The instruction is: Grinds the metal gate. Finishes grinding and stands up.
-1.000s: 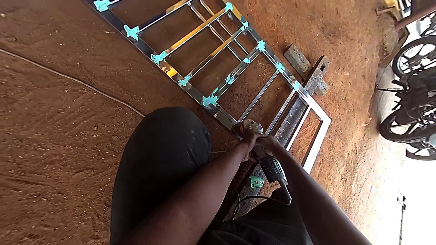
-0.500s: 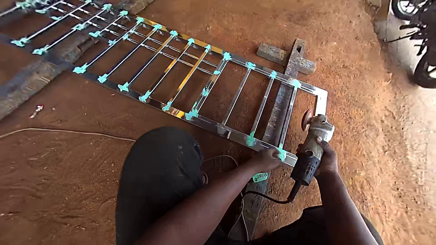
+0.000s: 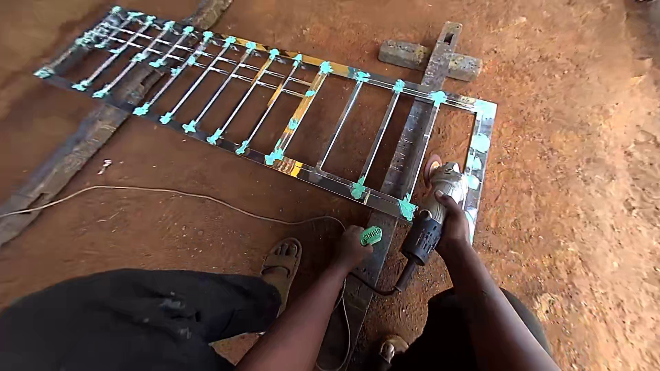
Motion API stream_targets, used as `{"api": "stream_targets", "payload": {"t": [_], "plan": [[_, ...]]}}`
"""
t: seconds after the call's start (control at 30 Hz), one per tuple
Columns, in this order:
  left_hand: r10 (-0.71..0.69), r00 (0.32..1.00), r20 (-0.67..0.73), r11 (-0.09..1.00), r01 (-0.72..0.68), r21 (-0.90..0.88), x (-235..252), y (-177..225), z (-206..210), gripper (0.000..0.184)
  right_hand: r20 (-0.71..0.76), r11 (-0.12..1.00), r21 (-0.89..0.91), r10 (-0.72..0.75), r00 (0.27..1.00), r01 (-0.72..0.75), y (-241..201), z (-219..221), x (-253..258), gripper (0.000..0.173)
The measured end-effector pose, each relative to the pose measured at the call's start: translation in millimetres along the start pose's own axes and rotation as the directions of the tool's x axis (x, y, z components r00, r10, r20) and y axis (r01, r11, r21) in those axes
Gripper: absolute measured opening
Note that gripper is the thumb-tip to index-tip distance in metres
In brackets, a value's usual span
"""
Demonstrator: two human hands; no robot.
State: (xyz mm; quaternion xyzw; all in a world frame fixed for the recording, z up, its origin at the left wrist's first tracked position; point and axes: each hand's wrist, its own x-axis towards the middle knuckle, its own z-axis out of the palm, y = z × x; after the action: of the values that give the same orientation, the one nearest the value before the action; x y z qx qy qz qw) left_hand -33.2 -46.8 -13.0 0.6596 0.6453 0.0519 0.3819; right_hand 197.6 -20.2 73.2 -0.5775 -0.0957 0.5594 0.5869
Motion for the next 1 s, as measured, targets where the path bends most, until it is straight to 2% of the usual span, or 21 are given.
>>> {"api": "stream_targets", "payload": {"t": [0.07,0.13,0.2,0.27,0.37,0.47,0.57,0.67,0.8,0.93,1.0], "plan": [[-0.009,0.984,-0.178,0.99,-0.016,-0.14,10.8,-1.4,-23.7,0.051,0.037,1.0,0.024,0.002,0.999,-0.003,-2.9,7.1,-5.5,0.035],[-0.097,0.949,-0.299,0.975,0.031,-0.219,29.4,-5.1,-61.2,0.054,0.066,0.999,0.045,-0.013,0.998,0.01,-5.3,13.6,-11.2,0.03],[-0.162,0.897,-0.412,0.973,0.075,-0.221,55.6,-17.1,-100.7,0.055,0.083,0.997,0.071,-0.021,0.996,0.015,-5.3,19.5,-13.8,0.026],[-0.114,0.86,-0.497,0.991,0.061,-0.122,81.8,-36.9,-129.1,0.05,0.08,0.995,0.098,-0.01,0.997,0.002,-4.8,24.3,-15.4,0.025],[0.018,0.866,-0.5,0.997,0.025,0.079,105.0,-59.6,-146.4,0.045,0.071,0.993,0.101,0.05,0.996,-0.057,-3.8,26.8,-19.1,0.025],[0.119,0.906,-0.406,0.971,-0.02,0.24,119.4,-62.9,-154.1,0.04,0.091,0.991,0.094,0.083,0.992,-0.092,-1.5,26.1,-18.5,0.028],[0.159,0.916,-0.369,0.959,-0.053,0.28,127.1,-65.1,-163.9,0.039,0.087,0.989,0.086,0.115,0.99,-0.122,0.4,24.2,-22.5,0.028],[0.279,0.926,-0.256,0.93,-0.194,0.313,125.8,-64.0,-166.8,0.038,0.115,0.987,0.076,0.13,0.985,-0.139,-1.2,21.5,-20.4,0.029],[0.192,0.904,-0.382,0.961,-0.094,0.26,119.8,-71.2,-167.5,0.039,0.095,0.983,0.096,0.147,0.985,-0.156,-4.3,20.3,-22.3,0.027],[0.252,0.912,-0.323,0.942,-0.155,0.297,125.7,-66.4,-168.6,0.037,0.089,0.978,0.124,0.155,0.984,-0.166,-6.1,17.3,-21.9,0.029],[0.211,0.908,-0.361,0.948,-0.1,0.303,137.7,-62.4,-173.7,0.038,0.083,0.977,0.131,0.158,0.984,-0.168,-6.7,17.3,-23.5,0.028]]}}
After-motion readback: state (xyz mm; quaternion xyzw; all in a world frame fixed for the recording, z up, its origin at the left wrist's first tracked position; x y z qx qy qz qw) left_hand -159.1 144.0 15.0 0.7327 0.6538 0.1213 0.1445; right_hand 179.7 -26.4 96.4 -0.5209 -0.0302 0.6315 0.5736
